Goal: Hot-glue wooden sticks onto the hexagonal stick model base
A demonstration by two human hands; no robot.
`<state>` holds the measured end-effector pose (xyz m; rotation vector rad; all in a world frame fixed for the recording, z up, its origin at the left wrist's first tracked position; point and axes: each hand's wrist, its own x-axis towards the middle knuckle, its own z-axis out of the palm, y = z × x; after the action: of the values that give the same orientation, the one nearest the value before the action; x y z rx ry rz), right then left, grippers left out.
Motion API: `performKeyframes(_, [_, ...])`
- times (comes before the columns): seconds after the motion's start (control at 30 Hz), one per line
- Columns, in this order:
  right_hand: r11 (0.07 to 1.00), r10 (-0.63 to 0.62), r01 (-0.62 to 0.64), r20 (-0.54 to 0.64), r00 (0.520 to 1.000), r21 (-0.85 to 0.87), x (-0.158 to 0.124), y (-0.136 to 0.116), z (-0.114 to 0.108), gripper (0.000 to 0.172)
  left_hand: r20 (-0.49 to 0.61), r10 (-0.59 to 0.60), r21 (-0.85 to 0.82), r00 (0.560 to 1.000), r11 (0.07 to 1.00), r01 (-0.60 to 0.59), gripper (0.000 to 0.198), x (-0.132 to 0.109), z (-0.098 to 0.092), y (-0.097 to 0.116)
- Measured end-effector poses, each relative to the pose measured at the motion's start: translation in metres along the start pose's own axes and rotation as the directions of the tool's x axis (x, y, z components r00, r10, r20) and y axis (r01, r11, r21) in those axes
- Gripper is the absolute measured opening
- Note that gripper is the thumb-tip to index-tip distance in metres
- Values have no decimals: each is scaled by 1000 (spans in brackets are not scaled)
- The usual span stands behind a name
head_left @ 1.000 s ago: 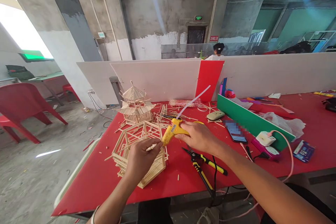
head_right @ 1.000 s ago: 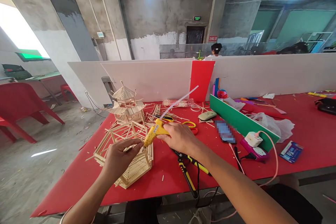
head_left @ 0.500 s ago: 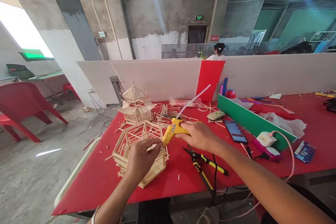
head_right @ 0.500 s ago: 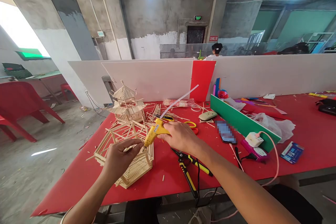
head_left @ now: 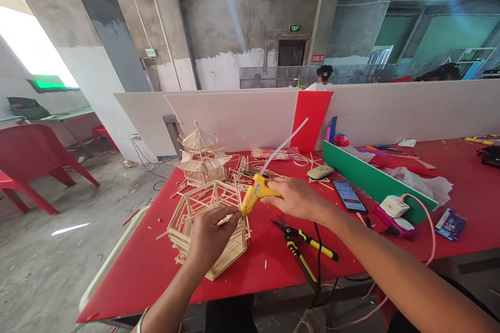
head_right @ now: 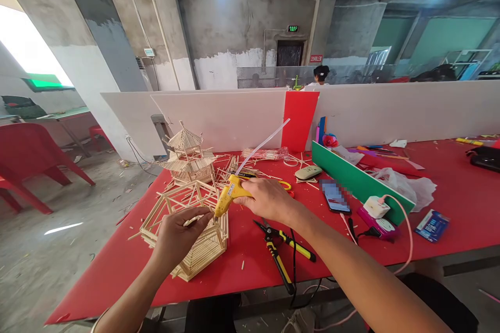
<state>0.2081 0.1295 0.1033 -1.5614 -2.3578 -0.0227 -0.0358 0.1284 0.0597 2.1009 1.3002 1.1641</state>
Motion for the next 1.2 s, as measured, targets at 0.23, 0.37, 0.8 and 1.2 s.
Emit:
performKeyframes(0.23, [1000,10,-10,7,1000,-12,0,0,-3,28,20,3,6,1000,1000,-3,17,0,0,2])
performKeyframes(0.37, [1000,8,-8,7,1000,-9,0,0,-3,29,16,12,2,1000,1000,-12,17,0,0,2])
performKeyframes(0.8, [1000,-8,8,3,1000,8,2,3,1,31,7,24,-7,1000,1000,-24,17,0,1,-1])
performKeyframes(1.2, [999,-11,10,10,1000,32,2,4,1,31,-6,17,-14,1000,1000,-17,16,0,0,1])
